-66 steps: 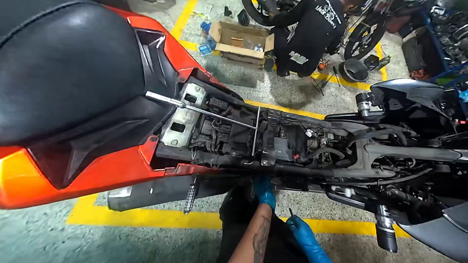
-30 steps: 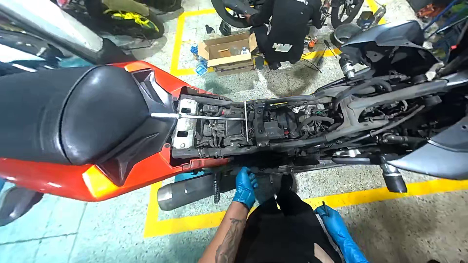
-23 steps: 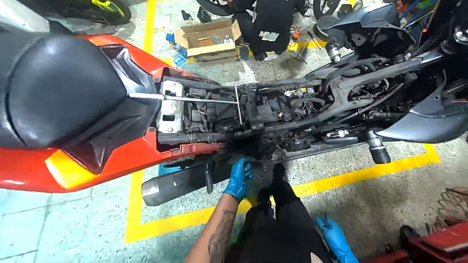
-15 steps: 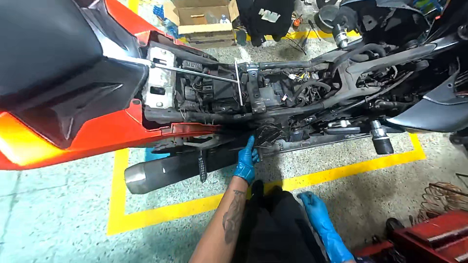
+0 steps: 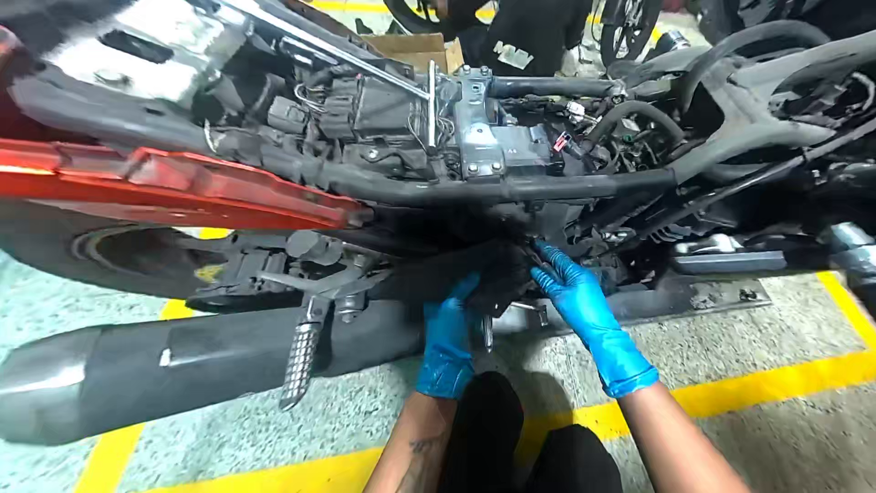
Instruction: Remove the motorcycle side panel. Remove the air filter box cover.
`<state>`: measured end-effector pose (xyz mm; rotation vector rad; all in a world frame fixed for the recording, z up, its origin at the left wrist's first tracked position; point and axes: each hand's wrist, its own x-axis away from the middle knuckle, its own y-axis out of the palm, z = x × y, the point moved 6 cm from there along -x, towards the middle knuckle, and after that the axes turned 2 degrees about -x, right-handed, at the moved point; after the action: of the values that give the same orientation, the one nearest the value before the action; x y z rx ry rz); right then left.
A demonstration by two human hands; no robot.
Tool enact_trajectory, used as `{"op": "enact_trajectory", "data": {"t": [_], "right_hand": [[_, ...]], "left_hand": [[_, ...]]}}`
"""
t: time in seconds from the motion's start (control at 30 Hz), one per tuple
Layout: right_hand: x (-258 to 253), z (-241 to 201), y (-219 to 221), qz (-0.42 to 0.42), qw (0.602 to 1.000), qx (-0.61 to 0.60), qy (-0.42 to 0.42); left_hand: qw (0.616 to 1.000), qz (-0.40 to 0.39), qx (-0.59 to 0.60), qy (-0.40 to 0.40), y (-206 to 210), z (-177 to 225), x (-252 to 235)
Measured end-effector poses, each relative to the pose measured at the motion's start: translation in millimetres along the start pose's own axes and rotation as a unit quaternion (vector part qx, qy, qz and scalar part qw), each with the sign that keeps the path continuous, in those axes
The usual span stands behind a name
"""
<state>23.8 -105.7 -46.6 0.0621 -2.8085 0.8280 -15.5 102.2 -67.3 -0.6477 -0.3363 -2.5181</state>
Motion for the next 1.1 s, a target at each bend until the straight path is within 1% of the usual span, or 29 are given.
{"op": "enact_trajectory", "data": {"t": [0.03,0.1,0.13,0.2,0.27,0.3,0.33,0.4,0.43,0.47,0.5,0.53,0.57,0.6,0.63,0.67,0.73,0.8,0.87,0.9,0.97,1.03,1.07,1.1], "right_hand": [[-4.3,3.4,6.8,0.013,0.999,-0.001,-0.031],[-12.3,9.6,15.3,0.076,0.992,-0.006,-0.103],[-13.1,12.8,19.0,0.120,0.981,-0.005,-0.153],[-6.8,24.5,29.3,0.196,0.947,0.003,-0.256],[3.2,38.2,39.2,0.232,0.914,0.004,-0.333],[9.2,45.0,43.1,0.229,0.904,-0.008,-0.361],[17.9,52.8,46.8,0.206,0.900,-0.028,-0.384],[38.1,65.9,48.8,0.118,0.902,-0.101,-0.402],[46.7,73.4,46.8,0.076,0.908,-0.162,-0.380],[52.2,83.7,44.5,0.042,0.914,-0.232,-0.331],[52.9,95.5,42.4,0.017,0.916,-0.298,-0.268],[50.2,107.8,42.4,-0.006,0.921,-0.339,-0.192],[47.2,121.1,46.1,-0.037,0.935,-0.331,-0.122],[45.6,134.6,53.8,-0.083,0.952,-0.288,-0.063],[46.7,148.0,64.3,-0.135,0.962,-0.236,-0.022],[53.1,161.4,75.5,-0.183,0.964,-0.194,0.007],[65.3,187.4,92.8,-0.228,0.960,-0.165,0.014],[72.4,209.4,103.9,-0.242,0.957,-0.158,0.031],[80.9,231.5,115.5,-0.239,0.954,-0.168,0.071],[85.1,241.8,121.1,-0.234,0.953,-0.166,0.092],[94.7,261.2,130.6,-0.215,0.955,-0.159,0.129],[102.1,279.4,138.7,-0.189,0.956,-0.166,0.148],[104.9,288.0,142.8,-0.175,0.957,-0.172,0.155],[106.2,295.1,147.3,-0.160,0.958,-0.171,0.162]], "left_hand": [[0.999,-0.011,0.021,0.021,-0.5,-5.6,-3.7],[0.995,-0.030,0.051,0.079,-1.3,-15.8,-14.5],[0.991,-0.041,0.062,0.113,-2.8,-21.5,-20.4],[0.980,-0.073,0.071,0.169,-6.6,-35.7,-31.0],[0.966,-0.125,0.079,0.212,-11.5,-49.3,-37.7],[0.961,-0.136,0.084,0.227,-16.3,-57.5,-38.2],[0.958,-0.134,0.094,0.236,-24.2,-68.2,-35.2],[0.957,-0.135,0.109,0.231,-45.3,-85.6,-23.0],[0.955,-0.148,0.104,0.235,-56.6,-91.5,-17.0],[0.951,-0.166,0.085,0.246,-67.7,-98.0,-11.0],[0.946,-0.182,0.060,0.261,-77.5,-106.4,-8.6],[0.940,-0.200,0.036,0.272,-86.2,-117.6,-9.9],[0.935,-0.222,0.021,0.275,-95.6,-131.8,-12.9],[0.938,-0.227,0.001,0.263,-102.5,-143.5,-13.1],[0.950,-0.212,-0.029,0.228,-105.0,-151.2,-9.5],[0.961,-0.199,-0.057,0.181,-108.9,-162.9,-7.2],[0.971,-0.191,-0.091,0.110,-115.7,-194.9,-12.8],[0.976,-0.180,-0.105,0.055,-122.6,-228.8,-23.0],[0.975,-0.199,-0.091,0.044,-130.7,-258.4,-30.1],[0.969,-0.222,-0.101,0.042,-132.8,-268.8,-33.8],[0.948,-0.271,-0.168,0.006,-136.4,-281.6,-40.0],[0.913,-0.300,-0.271,-0.051,-148.3,-288.4,-44.5],[0.899,-0.309,-0.302,-0.068,-158.4,-293.0,-47.9],[0.900,-0.300,-0.306,-0.080,-169.9,-296.4,-50.8]]}}
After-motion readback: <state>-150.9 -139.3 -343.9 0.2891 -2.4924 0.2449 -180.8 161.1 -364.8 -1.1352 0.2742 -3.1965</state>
